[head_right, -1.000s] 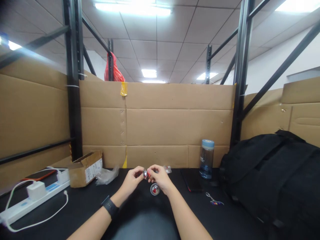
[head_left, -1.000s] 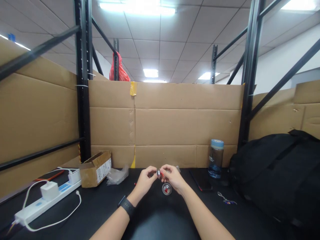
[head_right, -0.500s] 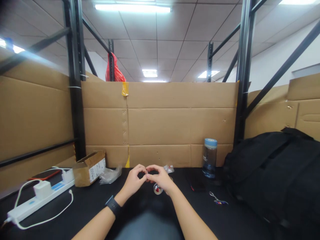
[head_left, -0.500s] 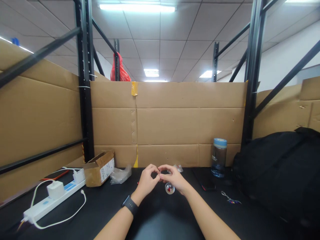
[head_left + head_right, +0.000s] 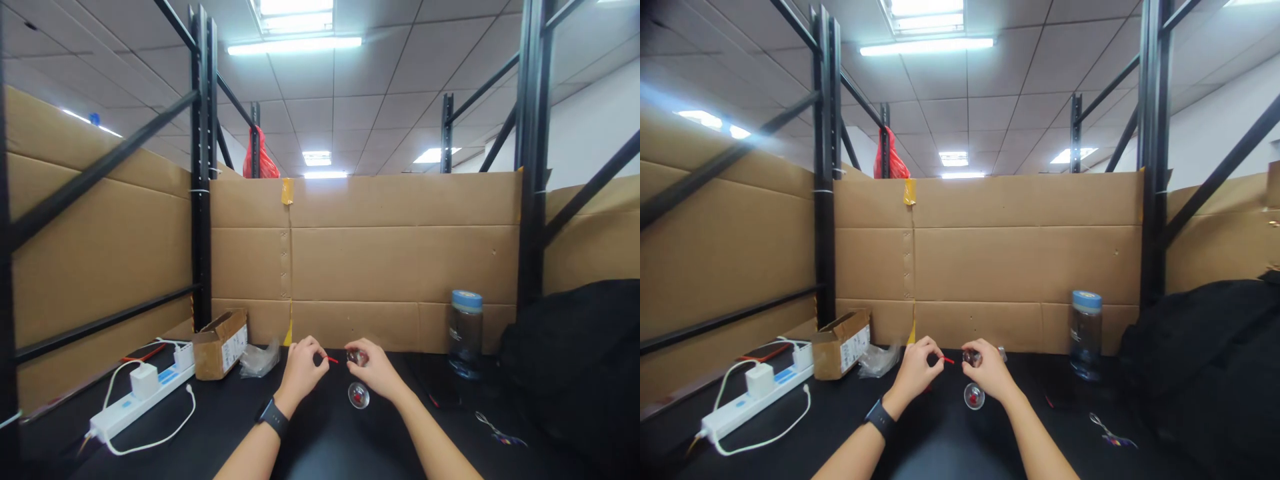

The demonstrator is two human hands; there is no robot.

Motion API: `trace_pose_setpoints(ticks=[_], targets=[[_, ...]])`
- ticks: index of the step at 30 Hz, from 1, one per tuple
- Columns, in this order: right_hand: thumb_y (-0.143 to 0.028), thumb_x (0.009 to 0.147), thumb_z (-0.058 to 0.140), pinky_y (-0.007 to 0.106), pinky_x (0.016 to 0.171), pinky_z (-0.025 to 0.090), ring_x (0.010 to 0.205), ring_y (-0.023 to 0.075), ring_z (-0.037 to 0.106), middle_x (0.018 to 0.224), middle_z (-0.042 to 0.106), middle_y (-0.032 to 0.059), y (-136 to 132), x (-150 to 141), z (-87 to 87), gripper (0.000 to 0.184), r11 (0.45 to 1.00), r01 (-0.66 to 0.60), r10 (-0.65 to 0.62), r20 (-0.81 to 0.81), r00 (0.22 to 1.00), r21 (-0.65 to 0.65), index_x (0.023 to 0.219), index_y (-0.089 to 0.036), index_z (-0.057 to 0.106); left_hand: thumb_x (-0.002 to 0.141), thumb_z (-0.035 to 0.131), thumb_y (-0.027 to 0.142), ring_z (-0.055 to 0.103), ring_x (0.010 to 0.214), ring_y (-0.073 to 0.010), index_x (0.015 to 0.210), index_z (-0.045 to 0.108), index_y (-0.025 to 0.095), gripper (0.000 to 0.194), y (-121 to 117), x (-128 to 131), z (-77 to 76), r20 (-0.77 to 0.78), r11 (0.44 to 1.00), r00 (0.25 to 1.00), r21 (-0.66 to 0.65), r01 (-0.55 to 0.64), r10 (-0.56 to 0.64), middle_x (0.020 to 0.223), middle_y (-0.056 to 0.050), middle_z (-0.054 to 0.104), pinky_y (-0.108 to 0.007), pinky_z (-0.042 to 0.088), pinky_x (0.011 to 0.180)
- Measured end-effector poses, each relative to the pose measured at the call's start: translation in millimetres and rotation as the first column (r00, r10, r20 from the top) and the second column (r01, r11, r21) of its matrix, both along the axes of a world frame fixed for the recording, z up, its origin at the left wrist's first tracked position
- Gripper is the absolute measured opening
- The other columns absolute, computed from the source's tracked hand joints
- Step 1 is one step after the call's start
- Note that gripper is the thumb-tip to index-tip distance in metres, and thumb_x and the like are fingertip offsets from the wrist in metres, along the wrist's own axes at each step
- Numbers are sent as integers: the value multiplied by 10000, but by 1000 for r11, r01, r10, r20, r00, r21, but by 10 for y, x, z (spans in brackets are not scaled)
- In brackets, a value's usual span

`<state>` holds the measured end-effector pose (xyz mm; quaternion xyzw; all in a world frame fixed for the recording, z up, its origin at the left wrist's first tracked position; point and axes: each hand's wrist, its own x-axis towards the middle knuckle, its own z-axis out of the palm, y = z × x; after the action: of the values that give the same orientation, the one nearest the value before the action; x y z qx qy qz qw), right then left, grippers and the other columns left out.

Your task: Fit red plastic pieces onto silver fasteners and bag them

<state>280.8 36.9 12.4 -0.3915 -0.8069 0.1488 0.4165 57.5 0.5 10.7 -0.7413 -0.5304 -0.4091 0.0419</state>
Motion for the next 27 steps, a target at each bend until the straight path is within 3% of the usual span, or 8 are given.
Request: trace_pose_setpoints(ticks=[3,8,15,23,27], targets=[[-168,667,657,340,851,490,968,257,669,1043,705,77,41,222,22,367,993,121,-122,170,978,15,1013,-257,744,767,638,225,648,973,-244,772,724,214,87,33,-182,17,-88,994,993,-71,-88,81,928,-54,717,-386,363,895],[-139,568,716,324,700,466,792,268,695,839,739,48,144,538,-93,325,967,231,-185,331,925,-106,840,-307,774,719,653,229,694,935,-291,722,745,209,94,70,-424,-6,-231,939,955,-243,-243,187,862,-86,765,-406,399,873],[-137,506,751,272,779,464,914,245,694,1030,727,48,238,623,-244,459,916,352,-252,404,879,-194,949,-256,770,739,634,257,689,1049,-314,870,805,207,221,56,-413,-37,-395,840,896,-399,-367,204,1001,-119,784,-406,445,917],[-137,578,691,279,809,459,953,253,686,1058,719,80,399,601,-481,451,921,356,-284,353,892,-159,1002,-257,781,759,607,222,675,1092,-346,905,803,208,245,79,-403,-73,-410,845,894,-401,-355,182,1044,-135,775,-469,442,954],[-96,594,638,244,702,429,827,215,676,874,739,37,340,551,-451,382,953,258,-199,309,930,-162,921,-226,785,757,601,202,673,1089,-345,928,790,213,255,132,-445,-147,-397,851,902,-402,-337,170,1066,-133,766,-482,439,950]])
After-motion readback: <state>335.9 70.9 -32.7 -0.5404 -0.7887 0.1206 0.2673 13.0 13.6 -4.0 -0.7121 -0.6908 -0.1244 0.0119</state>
